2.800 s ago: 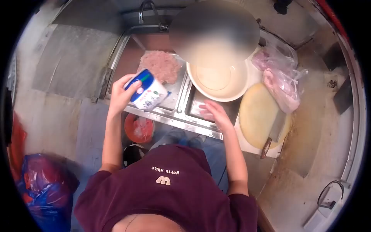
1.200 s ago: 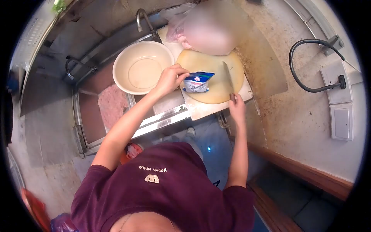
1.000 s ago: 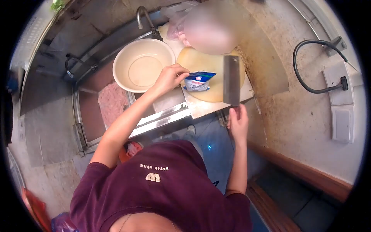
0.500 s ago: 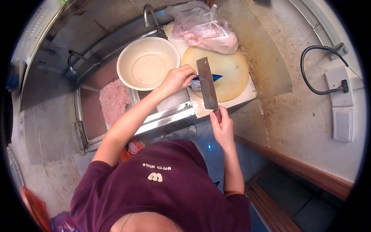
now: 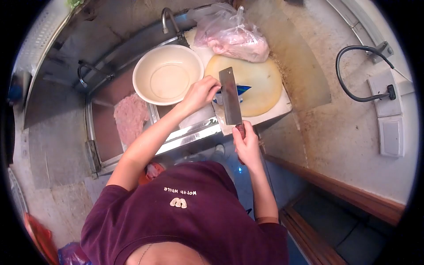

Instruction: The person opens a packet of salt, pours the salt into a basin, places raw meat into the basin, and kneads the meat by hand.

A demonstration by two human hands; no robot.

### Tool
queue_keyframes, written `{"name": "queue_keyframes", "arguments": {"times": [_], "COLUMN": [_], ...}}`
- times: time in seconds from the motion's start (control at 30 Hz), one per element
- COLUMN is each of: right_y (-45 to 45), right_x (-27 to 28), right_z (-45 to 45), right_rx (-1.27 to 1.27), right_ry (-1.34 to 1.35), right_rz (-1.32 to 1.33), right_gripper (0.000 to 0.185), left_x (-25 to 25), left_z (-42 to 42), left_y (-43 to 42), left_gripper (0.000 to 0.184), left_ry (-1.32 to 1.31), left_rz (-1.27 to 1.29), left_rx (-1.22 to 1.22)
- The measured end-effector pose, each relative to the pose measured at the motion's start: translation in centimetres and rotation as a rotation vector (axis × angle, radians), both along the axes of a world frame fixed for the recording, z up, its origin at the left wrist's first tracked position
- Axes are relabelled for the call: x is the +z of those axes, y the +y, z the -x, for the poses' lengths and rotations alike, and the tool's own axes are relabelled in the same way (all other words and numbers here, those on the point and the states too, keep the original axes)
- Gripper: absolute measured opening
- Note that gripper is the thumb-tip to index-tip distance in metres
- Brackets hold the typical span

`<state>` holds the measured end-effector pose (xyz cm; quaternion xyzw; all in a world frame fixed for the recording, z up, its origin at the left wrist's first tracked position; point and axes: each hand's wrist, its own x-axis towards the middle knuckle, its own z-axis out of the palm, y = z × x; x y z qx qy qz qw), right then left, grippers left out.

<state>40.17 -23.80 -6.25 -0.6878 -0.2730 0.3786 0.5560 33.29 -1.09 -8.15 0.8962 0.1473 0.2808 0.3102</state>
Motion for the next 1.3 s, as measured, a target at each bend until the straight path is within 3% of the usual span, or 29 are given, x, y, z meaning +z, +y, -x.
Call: {"name": "queue_keyframes", "arguments": {"times": [0.17,0.23,0.3,0.33,0.43,0.63,0.73,0.83,0.93,1.03,1.13,1.3], "right_y": [-2.7,-3.5,-2.8,-2.1,-0.1,2.7,5.1,8.7,12.2,13.5,13.6,16.0], "right_x": [2.9,3.3,3.0,2.5,-5.0,-11.5,-7.6,-1.3,0.1,0.5,2.2,2.8], "right_z": [-2.5,-3.8,-6.0,-7.0,-11.1,-13.8,-13.3,-11.7,-10.6,-9.5,-7.6,-3.6], "right_rx": [-0.033,-0.194,-0.213,-0.232,-0.24,0.018,-0.137,0.198,0.633,0.712,0.647,0.532], "right_ry": [0.147,-0.075,-0.672,-0.726,-1.255,-1.284,-0.929,-1.155,-1.116,-1.01,-0.857,-0.924], "right_rz": [-0.022,0.007,0.04,0.193,0.334,0.495,-0.009,-0.253,-0.039,0.084,0.108,-0.052], "right_gripper": [0.022,0.024,0.027,0.031,0.033,0.039,0.043,0.04,0.03,0.021,0.022,0.026], "left_x": [-0.1,-0.3,-0.7,-0.6,-0.5,-0.5,-0.4,-0.2,-0.2,0.1,1.4,1.8], "left_z": [0.3,0.1,-0.2,-0.2,-0.5,0.1,0.4,0.6,0.9,1.5,2.3,3.5], "left_y": [-0.4,-0.4,-0.5,-0.4,-0.2,-0.3,-0.6,-0.7,-0.6,-0.6,0.0,1.9], "left_gripper": [0.007,0.01,0.011,0.012,0.012,0.013,0.013,0.013,0.012,0.012,0.013,0.019], "left_ry": [0.001,-0.01,-0.051,-0.015,0.052,0.09,0.064,0.058,0.031,-0.045,-0.095,-0.35], "left_rz": [0.1,0.14,0.174,0.141,0.092,0.175,0.133,0.094,0.007,0.093,0.339,0.597], "left_rx": [0.046,0.059,0.07,0.067,0.071,0.108,0.096,0.078,0.02,0.091,0.199,0.384]}}
